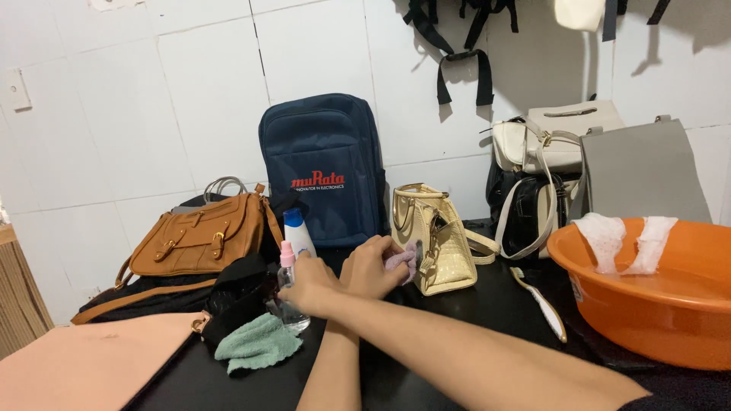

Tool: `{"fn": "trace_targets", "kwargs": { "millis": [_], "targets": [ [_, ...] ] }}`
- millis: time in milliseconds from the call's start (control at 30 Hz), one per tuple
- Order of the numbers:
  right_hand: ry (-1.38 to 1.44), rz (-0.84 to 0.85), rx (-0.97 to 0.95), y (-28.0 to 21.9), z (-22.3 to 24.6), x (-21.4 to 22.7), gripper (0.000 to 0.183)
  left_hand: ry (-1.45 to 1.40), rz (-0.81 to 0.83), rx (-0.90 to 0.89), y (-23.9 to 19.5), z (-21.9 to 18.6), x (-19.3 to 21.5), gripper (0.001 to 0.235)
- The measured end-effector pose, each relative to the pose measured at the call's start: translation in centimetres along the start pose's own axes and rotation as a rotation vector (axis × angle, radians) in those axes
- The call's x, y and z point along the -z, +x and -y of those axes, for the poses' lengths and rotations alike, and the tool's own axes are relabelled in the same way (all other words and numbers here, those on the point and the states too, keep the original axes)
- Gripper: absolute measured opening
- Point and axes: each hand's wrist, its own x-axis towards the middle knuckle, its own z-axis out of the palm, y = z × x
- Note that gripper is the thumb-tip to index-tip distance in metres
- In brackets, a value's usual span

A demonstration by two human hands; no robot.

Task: The person sprays a cleaning solution onto a small cream-colored handbag and wipes the exterior and interior surfaces with a cloth. The person rotates the bag to clean different sides and the inside lining, then places the bag back on the table.

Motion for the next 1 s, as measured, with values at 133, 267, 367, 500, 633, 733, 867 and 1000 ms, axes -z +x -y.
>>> {"fn": "trace_targets", "kwargs": {
  "millis": [133,267,367,500,633,733,867,1000],
  "targets": [
    [-0.027,-0.077,0.178,0.0,0.2,3.2,0.055,-0.047,-0.193,-0.057,2.3,4.0,-4.8,0.021],
    [-0.047,-0.227,0.284,0.6,0.2,10.6,0.054,-0.023,-0.088,-0.006,0.5,0.7,-1.2,0.022],
    [-0.176,-0.338,0.488,-1.2,-0.2,15.8,0.056,0.029,0.067,0.072,-0.7,-1.9,1.7,0.029],
    [-0.163,-0.392,0.391,-5.1,-2.5,20.3,0.061,0.020,0.111,0.123,-0.8,-2.6,2.4,0.025],
    [-0.117,-0.367,0.356,-9.0,-6.1,21.1,0.051,0.018,0.096,0.132,-1.0,-2.9,2.7,0.021],
    [-0.033,-0.401,0.250,-9.0,-10.3,19.9,0.055,0.018,0.088,0.114,-1.1,-2.9,2.7,0.021],
    [0.002,-0.330,0.158,-8.9,-13.6,18.2,0.035,0.017,0.083,0.055,-1.2,-3.0,3.1,0.018],
    [0.095,-0.318,0.053,-10.1,-15.1,16.8,0.044,0.020,0.111,0.059,-1.2,-3.3,2.9,0.016]
  ]
}}
